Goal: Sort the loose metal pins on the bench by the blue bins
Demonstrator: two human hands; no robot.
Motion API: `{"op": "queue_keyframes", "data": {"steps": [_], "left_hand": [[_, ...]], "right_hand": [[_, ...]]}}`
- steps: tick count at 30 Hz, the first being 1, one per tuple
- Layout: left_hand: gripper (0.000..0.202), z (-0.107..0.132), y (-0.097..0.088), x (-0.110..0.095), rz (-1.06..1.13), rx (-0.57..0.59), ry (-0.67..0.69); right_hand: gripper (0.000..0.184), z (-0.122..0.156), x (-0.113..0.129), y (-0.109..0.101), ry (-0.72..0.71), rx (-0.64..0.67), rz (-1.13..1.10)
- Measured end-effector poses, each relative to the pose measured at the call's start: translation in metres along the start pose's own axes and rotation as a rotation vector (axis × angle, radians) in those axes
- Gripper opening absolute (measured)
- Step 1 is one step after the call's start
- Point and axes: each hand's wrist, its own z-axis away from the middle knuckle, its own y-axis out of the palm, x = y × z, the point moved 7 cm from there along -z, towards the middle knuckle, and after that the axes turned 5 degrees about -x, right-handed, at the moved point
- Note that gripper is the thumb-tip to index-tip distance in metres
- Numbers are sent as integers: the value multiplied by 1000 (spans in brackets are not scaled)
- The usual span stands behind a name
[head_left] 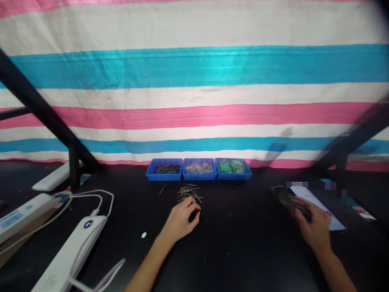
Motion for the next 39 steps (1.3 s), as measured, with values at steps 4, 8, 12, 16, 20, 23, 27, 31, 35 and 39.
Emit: {"op": "queue_keyframes", "data": {"steps": [4, 8, 12, 16, 20, 23, 27, 31, 35, 39], "left_hand": [[17, -2, -1, 2, -4, -14, 2], [17, -4, -2, 2, -7, -23, 3], [18, -5, -2, 3, -7, -26, 16], [17, -5, -3, 4, -16, -34, 1], [16, -5, -3, 4, -28, -33, -4], [17, -4, -2, 3, -33, -28, -1], [17, -4, 0, 4, -41, -29, -1], [17, -5, -1, 3, -48, -42, 11], [17, -6, -2, 3, -60, -42, 8], [17, -6, -3, 2, -62, -36, 15]], "right_hand": [[45, -1, 1, 0, 5, 15, -32], [39, -3, 9, -6, -16, -2, -58], [38, -5, 14, -13, 29, -12, -94], [39, -5, 13, -16, 64, -30, -111], [37, -3, 10, -18, 81, -64, -122], [36, -3, 7, -20, 111, -76, -130], [37, -3, 6, -19, 148, -50, -151], [38, -3, 7, -15, 152, -4, -153], [38, -3, 6, -12, 137, 16, -134], [37, -2, 5, -11, 130, 26, -127]]}}
